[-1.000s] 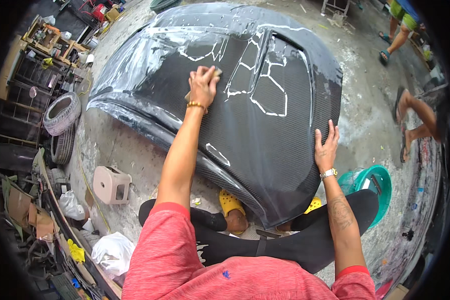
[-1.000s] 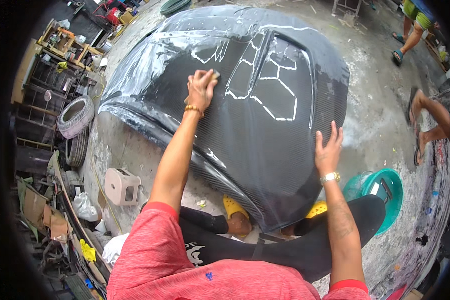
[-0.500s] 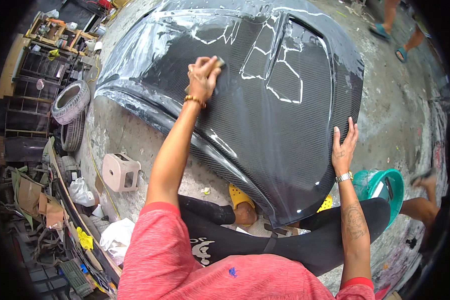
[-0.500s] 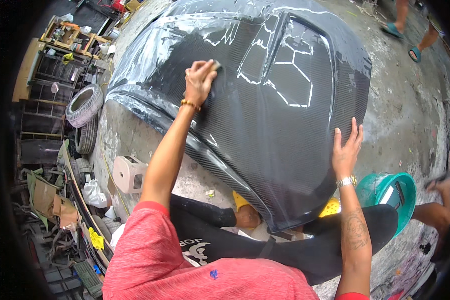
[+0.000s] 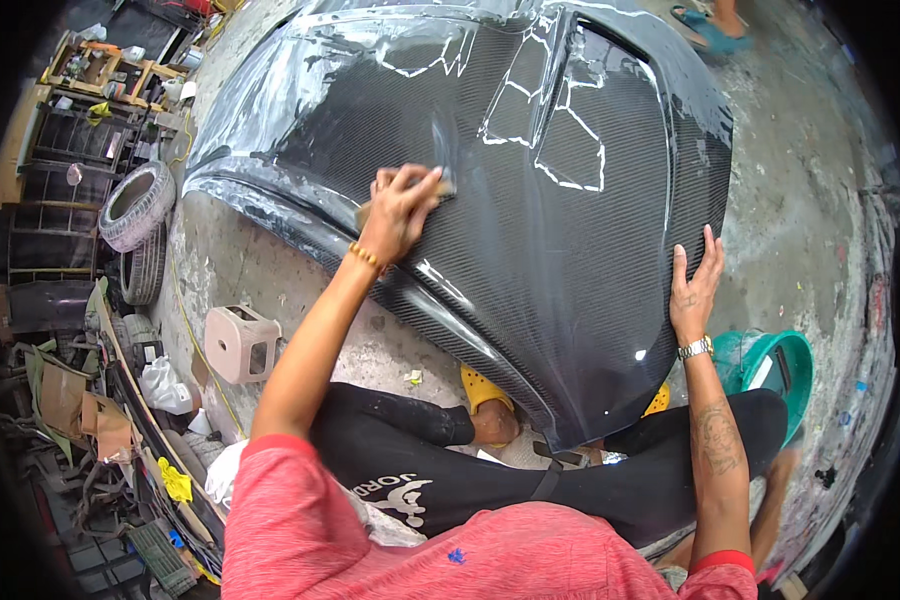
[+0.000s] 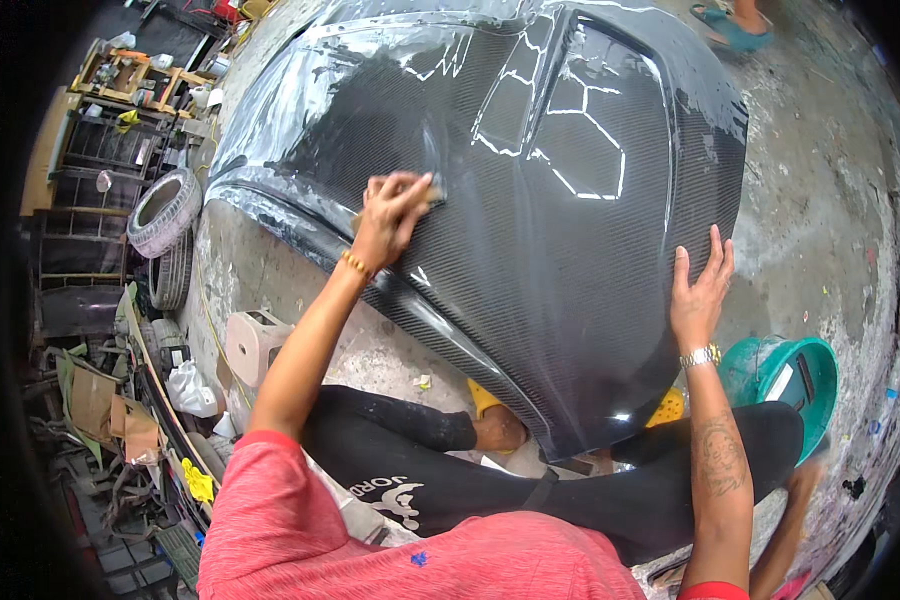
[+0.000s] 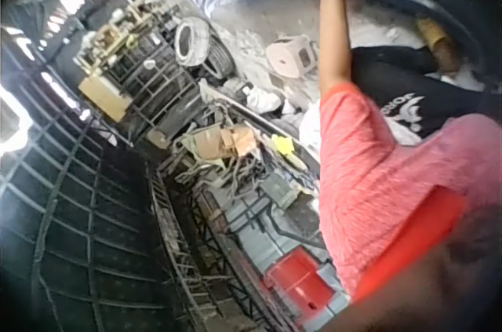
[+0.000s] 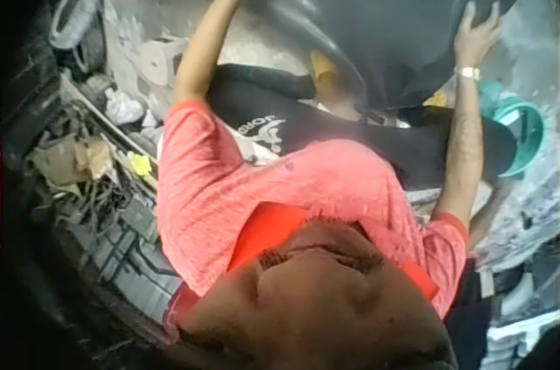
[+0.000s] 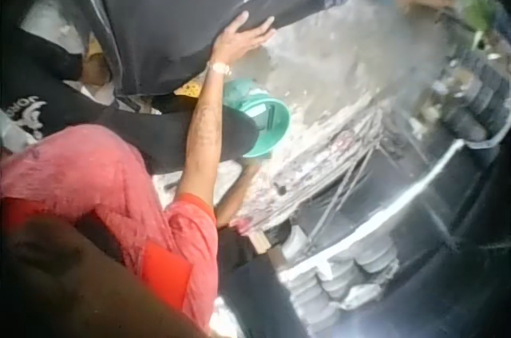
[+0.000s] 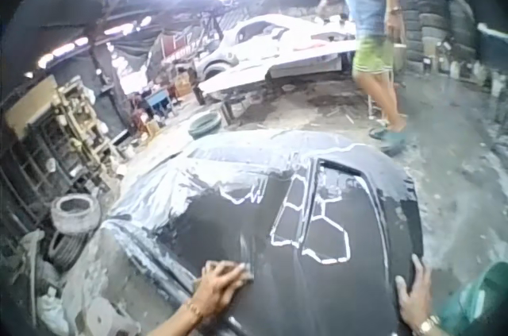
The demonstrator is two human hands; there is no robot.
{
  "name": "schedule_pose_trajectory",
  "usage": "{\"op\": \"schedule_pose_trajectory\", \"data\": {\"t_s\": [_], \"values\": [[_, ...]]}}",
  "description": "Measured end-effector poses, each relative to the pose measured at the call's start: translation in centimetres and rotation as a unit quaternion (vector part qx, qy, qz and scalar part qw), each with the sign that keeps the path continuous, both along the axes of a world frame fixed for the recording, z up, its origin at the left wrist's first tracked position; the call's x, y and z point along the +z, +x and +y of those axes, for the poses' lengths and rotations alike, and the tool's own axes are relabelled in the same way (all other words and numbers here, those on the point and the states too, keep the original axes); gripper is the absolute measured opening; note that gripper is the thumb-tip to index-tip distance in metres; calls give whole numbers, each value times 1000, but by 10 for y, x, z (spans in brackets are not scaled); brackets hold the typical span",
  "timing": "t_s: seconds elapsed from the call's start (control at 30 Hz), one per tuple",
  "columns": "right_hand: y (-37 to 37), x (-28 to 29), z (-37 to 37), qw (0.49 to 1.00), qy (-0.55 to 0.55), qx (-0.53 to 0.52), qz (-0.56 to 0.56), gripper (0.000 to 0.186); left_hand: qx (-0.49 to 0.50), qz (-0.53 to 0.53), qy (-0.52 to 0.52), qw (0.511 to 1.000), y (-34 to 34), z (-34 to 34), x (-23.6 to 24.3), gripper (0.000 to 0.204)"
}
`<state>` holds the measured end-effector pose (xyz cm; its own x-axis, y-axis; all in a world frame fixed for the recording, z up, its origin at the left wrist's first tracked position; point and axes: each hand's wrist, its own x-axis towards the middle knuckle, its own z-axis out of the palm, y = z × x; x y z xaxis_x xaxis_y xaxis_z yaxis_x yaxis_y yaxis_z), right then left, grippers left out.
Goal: Sand the surface of a carbon fiber car hood using a sanding block and water.
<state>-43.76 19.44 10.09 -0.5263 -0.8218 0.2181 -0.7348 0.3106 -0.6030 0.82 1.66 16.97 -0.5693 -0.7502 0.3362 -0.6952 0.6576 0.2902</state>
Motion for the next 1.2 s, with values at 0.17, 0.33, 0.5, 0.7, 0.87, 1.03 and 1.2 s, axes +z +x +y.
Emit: {"op": "schedule_pose_trajectory", "data": {"t_s": [0.17, 0.33, 0.5, 0.7, 0.87, 1.03, 1.2], "values": [[0, -3, -8, 1000, -14, 17, -2, 65, 62, 24, -65, 996, -3, -52, 23, 37], [-3, -14, -9, 999, -24, 20, -6, 65, 68, 42, -59, 995, -3, -30, -7, 41], [-2, -9, -5, 1000, -13, -1, 6, 65, 2, -8, -54, 999, 13, -27, 5, 43], [5, -13, -15, 999, -25, 28, -19, 66, 196, 77, -102, 972, -3, -72, -1, 41], [0, -4, 3, 1000, 0, -7, 10, 65, -38, -42, -10, 998, 20, 1, 8, 46], [11, -8, -16, 999, -26, 31, -14, 66, 150, 52, -112, 981, 20, -106, 18, 38], [-5, -7, -3, 1000, -6, 3, -11, 66, 31, 36, -66, 997, 2, -46, -5, 40]]}}
